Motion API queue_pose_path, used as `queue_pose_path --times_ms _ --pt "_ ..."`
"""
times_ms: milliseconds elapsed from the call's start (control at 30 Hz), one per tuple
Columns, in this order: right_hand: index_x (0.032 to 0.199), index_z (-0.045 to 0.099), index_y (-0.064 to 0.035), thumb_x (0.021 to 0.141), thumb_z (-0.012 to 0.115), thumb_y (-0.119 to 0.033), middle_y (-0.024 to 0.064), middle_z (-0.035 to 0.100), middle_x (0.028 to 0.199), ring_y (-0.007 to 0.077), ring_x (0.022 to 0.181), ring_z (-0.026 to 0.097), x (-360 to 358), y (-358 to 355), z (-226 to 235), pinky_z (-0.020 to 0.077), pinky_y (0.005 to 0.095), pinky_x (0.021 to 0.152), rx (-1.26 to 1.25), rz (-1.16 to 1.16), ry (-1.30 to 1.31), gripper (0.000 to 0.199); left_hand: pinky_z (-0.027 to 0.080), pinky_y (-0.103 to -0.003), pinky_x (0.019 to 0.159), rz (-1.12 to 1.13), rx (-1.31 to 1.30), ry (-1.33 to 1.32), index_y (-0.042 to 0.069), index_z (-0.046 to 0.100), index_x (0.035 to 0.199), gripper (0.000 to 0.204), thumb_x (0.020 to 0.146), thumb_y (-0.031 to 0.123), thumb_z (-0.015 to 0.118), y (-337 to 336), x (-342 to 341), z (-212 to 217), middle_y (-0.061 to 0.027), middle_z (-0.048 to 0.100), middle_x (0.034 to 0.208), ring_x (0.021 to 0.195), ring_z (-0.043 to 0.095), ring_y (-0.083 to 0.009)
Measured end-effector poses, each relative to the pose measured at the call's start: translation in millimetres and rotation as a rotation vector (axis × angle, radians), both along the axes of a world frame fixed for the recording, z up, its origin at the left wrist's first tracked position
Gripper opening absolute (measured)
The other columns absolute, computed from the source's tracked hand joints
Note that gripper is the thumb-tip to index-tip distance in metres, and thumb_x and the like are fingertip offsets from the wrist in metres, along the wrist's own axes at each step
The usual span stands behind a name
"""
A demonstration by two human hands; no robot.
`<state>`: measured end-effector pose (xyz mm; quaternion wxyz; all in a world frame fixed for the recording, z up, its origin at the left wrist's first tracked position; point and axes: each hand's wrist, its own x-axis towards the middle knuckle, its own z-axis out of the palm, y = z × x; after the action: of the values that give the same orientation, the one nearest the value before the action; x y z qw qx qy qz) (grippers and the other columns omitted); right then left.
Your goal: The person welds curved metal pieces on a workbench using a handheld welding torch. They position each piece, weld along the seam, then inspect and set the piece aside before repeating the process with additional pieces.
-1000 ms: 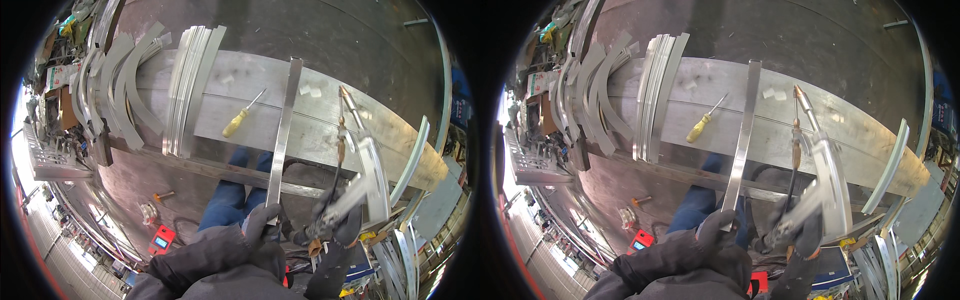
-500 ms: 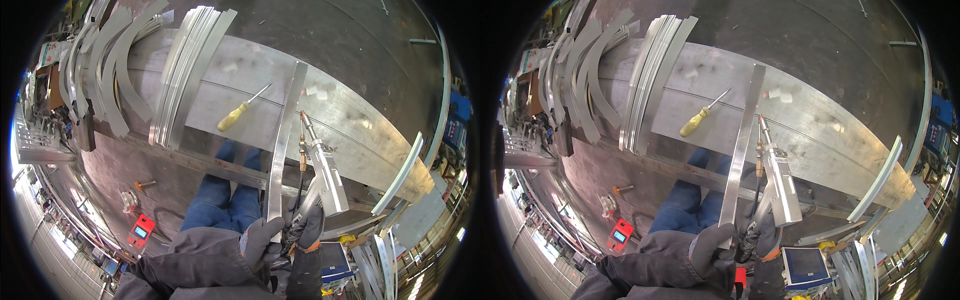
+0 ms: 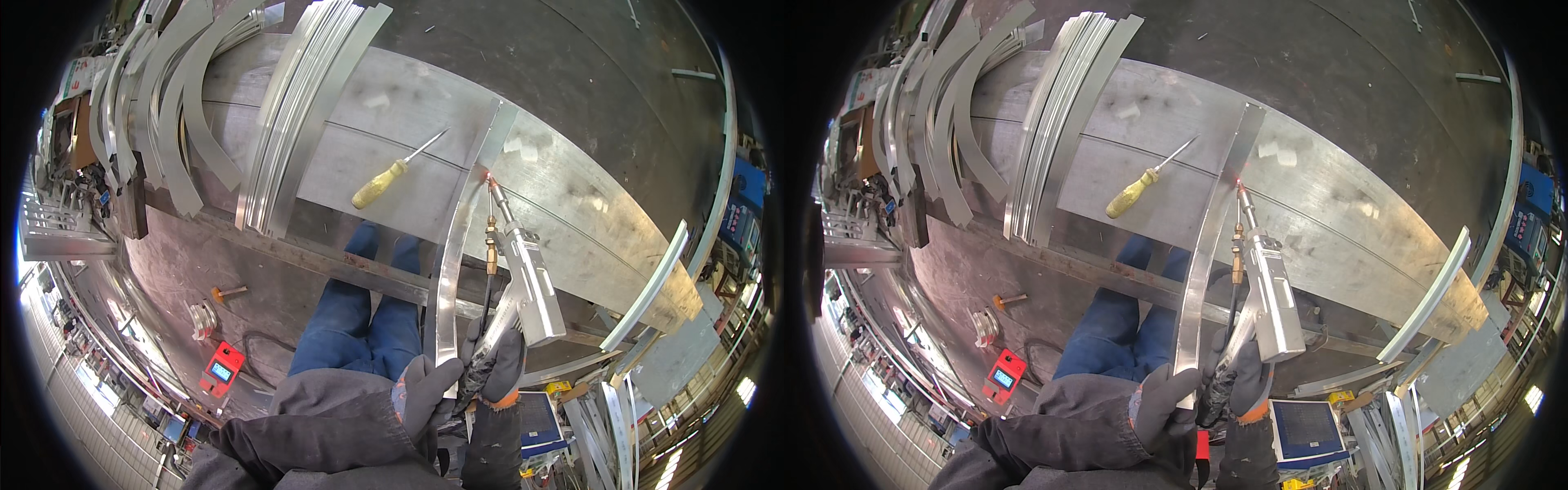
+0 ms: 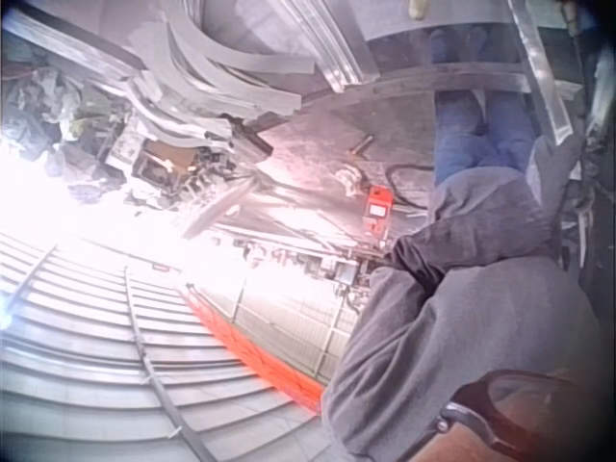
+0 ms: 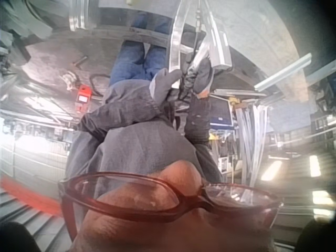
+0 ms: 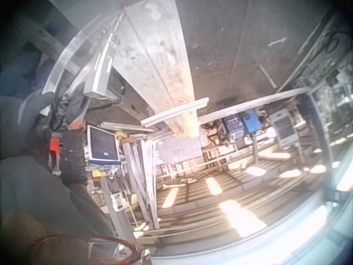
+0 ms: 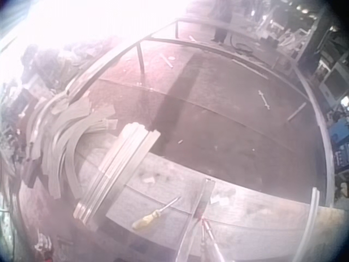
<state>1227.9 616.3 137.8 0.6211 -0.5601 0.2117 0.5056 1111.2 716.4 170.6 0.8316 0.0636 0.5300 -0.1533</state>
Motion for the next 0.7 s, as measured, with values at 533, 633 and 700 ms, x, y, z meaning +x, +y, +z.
queue_pose_path --times_ms 533,633,700 --pt "0.111 0.058 0.0026 0.102 0.052 -0.055 0.0103 0.063 0.085 0.0157 0.060 0.061 3.3 -2.4 -5.3 0.0485 0.0276 0.048 -0.027 0.069 -0.069 0.058 0.030 -0.029 0.046 0.050 -0.066 -0.103 0.009 0.048 0.076 0.034 0.105 0.028 0.050 23.4 18.0 11.9 0.0002 0.039 0.059 0.049 0.041 -0.0114" --pt "0.107 0.060 0.0027 0.102 0.053 -0.056 0.0087 0.063 0.080 0.0153 0.059 0.061 3.8 0.2 -4.2 0.0481 0.0272 0.048 -0.045 0.102 -0.081 0.059 0.030 -0.029 0.046 0.062 -0.105 -0.077 0.010 0.047 0.075 0.036 0.105 0.030 0.050 20.3 15.6 12.4 0.0002 0.039 0.059 0.049 0.040 -0.0115" --pt "0.105 0.062 0.0026 0.102 0.053 -0.056 0.0077 0.063 0.078 0.0150 0.059 0.060 3.0 1.1 -3.7 0.0478 0.0269 0.049 -0.065 0.113 -0.110 0.060 0.030 -0.029 0.046 0.065 -0.119 -0.058 0.010 0.047 0.074 0.037 0.105 0.031 0.051 19.6 14.8 13.5 0.0003 0.039 0.059 0.049 0.040 -0.0114"
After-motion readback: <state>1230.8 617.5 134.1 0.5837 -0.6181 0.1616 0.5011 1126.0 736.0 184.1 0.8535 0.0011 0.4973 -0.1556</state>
